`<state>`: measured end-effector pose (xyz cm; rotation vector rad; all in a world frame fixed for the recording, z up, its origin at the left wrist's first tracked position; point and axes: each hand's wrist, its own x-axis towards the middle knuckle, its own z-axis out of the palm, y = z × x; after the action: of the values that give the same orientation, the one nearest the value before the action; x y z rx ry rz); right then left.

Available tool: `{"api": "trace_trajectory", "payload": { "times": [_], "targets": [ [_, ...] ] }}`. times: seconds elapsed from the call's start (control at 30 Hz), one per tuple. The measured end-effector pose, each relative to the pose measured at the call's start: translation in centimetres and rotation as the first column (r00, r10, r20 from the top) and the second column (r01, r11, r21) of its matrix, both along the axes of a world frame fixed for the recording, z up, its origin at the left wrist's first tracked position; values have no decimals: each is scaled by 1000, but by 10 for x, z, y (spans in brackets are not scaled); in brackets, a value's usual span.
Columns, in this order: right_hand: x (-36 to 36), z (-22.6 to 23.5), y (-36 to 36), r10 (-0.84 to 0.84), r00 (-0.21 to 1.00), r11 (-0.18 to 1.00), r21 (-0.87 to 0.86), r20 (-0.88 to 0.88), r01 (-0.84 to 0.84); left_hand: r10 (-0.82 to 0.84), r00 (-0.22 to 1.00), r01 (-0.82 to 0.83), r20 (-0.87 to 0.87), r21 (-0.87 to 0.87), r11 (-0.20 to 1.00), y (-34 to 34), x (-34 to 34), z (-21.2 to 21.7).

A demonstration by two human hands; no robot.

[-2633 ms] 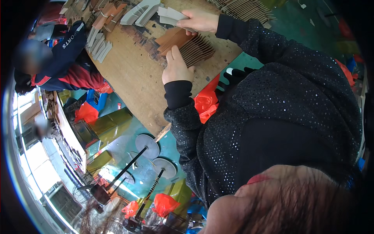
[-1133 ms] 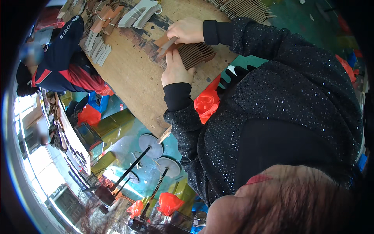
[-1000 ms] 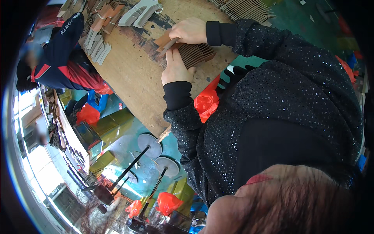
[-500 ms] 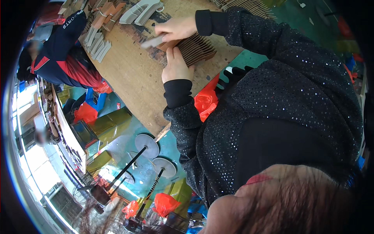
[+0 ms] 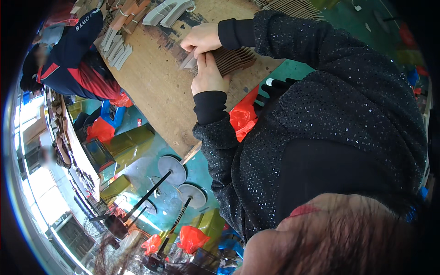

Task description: Stacking and aligning brown corrugated components at a manual assembly station

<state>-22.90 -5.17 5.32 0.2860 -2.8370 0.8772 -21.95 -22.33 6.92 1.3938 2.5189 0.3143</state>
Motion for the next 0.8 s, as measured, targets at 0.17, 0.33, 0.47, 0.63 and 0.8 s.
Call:
{"api": "trace_trajectory", "payload": {
  "times": [0.17,0.33,0.47,0.63,0.8],
  "targets": [
    [2,-5,18,137,989,990,-52,47,-135,-8,1000,8,5,14,1000,0,1,0],
    [7,-7,15,23,996,998,-59,85,-18,-1,1000,1,-24,26,1000,0,1,-1],
    [10,-8,20,-15,992,984,-174,124,37,-9,1000,9,-16,-6,1000,1,-2,-1],
    [27,-20,22,-190,968,972,-169,-164,163,-10,1000,10,8,-47,999,3,-2,0],
    [34,-14,17,-224,975,971,80,-12,224,-18,1000,18,-25,6,1000,2,-4,-1]
  ]
}}
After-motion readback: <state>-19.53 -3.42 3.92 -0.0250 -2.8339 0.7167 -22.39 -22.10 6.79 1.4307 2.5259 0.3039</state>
